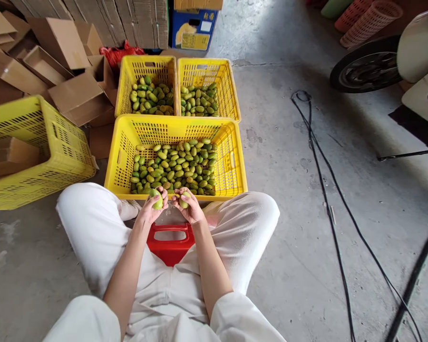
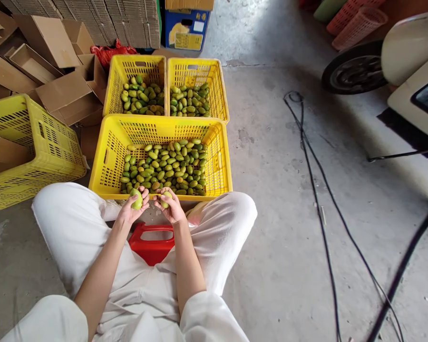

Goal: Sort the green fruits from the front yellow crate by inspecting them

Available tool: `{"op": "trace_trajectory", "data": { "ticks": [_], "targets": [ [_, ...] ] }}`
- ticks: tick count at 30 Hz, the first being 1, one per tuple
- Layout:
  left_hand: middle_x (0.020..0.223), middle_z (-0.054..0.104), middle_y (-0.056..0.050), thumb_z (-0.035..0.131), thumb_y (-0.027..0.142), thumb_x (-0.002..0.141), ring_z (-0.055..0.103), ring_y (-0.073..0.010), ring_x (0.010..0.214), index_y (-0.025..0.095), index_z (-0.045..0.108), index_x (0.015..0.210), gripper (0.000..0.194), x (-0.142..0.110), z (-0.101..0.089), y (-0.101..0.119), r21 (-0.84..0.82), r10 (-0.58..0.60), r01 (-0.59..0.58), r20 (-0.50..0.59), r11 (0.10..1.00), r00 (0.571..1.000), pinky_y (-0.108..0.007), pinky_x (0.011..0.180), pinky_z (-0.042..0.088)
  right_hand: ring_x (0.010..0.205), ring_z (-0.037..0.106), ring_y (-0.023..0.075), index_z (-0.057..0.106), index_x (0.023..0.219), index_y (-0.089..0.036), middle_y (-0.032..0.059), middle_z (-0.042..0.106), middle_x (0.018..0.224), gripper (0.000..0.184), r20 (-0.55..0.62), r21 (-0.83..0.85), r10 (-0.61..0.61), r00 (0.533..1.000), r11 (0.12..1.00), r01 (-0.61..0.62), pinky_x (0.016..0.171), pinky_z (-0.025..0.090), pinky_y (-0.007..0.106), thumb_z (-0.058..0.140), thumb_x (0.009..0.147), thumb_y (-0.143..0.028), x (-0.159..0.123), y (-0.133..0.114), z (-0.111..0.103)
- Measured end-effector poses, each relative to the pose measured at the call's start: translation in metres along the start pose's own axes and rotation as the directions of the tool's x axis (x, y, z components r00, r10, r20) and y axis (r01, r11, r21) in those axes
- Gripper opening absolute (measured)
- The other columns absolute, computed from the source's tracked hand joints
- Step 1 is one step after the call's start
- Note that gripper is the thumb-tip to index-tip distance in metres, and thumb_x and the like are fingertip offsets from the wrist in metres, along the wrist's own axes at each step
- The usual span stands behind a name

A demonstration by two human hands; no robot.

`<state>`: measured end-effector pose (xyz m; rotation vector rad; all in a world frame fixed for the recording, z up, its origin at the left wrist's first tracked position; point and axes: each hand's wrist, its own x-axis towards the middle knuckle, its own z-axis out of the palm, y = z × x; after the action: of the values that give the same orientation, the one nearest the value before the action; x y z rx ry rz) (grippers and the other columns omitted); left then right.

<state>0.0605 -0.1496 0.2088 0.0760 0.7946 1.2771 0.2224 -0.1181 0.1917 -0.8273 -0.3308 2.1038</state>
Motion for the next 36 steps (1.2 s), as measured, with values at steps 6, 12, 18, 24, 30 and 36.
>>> {"op": "trace_trajectory", "data": {
  "ticks": [6, 12, 18, 24, 30, 36],
  "targets": [
    [0.077, 0.054, 0.004, 0.089, 0.015, 0.070, 0.050, -0.0066, 0.059, 0.021, 0.058, 0.086, 0.035, 0.003, 0.001, -0.002, 0.043, -0.020, 0.025, -0.112, 0.999, 0.993, -0.017, 0.050, 0.039, 0.053, 0.048, 0.0067, 0.062, 0.090, -0.023, -0.0034, 0.062, 0.076, 0.038, -0.022, -0.057, -0.020, 1.000, 0.998, 0.019, 0.042, 0.029, 0.015, 0.091, 0.072, -0.039, 0.004, 0.004, 0.000],
    [0.098, 0.072, -0.007, 0.075, 0.033, 0.084, 0.072, -0.0211, 0.091, 0.021, 0.069, 0.104, 0.024, 0.004, 0.002, 0.004, -0.063, 0.018, -0.029, -0.178, 0.998, 0.984, -0.032, 0.076, 0.058, 0.097, 0.071, 0.0207, 0.068, 0.105, -0.029, 0.0018, 0.073, 0.105, 0.036, -0.115, 0.086, -0.123, 0.986, 0.987, 0.134, 0.082, 0.061, 0.033, 0.081, 0.073, -0.037, 0.006, -0.001, 0.002],
    [0.105, 0.077, -0.008, 0.087, 0.022, 0.076, 0.074, -0.0175, 0.087, 0.019, 0.071, 0.110, 0.038, 0.006, 0.002, -0.002, 0.091, 0.013, 0.002, -0.172, 0.996, 0.985, -0.028, 0.077, 0.060, 0.081, 0.065, 0.0146, 0.070, 0.108, -0.029, -0.0006, 0.073, 0.104, 0.041, -0.117, 0.060, -0.109, 0.987, 0.991, 0.117, 0.071, 0.057, 0.027, 0.088, 0.072, -0.034, 0.004, -0.001, 0.002],
    [0.081, 0.072, -0.002, 0.092, 0.029, 0.072, 0.061, -0.0103, 0.060, 0.020, 0.067, 0.095, 0.035, 0.008, -0.002, -0.006, 0.081, 0.027, -0.014, -0.160, 0.997, 0.987, -0.020, 0.054, 0.047, 0.064, 0.052, 0.0076, 0.071, 0.111, -0.030, -0.0034, 0.066, 0.094, 0.049, -0.119, 0.046, -0.104, 0.987, 0.993, 0.110, 0.055, 0.044, 0.020, 0.087, 0.066, -0.018, 0.005, 0.005, 0.001],
    [0.102, 0.078, -0.009, 0.072, 0.028, 0.088, 0.071, -0.0171, 0.077, 0.018, 0.071, 0.109, 0.023, 0.007, 0.001, -0.001, 0.012, 0.003, -0.001, -0.205, 1.000, 0.979, -0.027, 0.067, 0.056, 0.067, 0.055, 0.0073, 0.072, 0.111, -0.031, -0.0044, 0.069, 0.094, 0.047, -0.177, 0.059, -0.111, 0.978, 0.991, 0.123, 0.058, 0.046, 0.017, 0.087, 0.068, -0.021, 0.008, 0.006, -0.001],
    [0.120, 0.079, -0.008, 0.084, 0.021, 0.081, 0.075, -0.0172, 0.095, 0.022, 0.072, 0.114, 0.035, 0.009, -0.001, -0.005, 0.077, 0.072, -0.053, -0.261, 0.996, 0.963, -0.026, 0.085, 0.058, 0.080, 0.065, 0.0130, 0.072, 0.110, -0.028, 0.0004, 0.076, 0.107, 0.033, -0.202, 0.152, -0.110, 0.973, 0.978, 0.142, 0.064, 0.049, 0.022, 0.079, 0.079, -0.034, 0.011, 0.002, -0.001]
  ]
}}
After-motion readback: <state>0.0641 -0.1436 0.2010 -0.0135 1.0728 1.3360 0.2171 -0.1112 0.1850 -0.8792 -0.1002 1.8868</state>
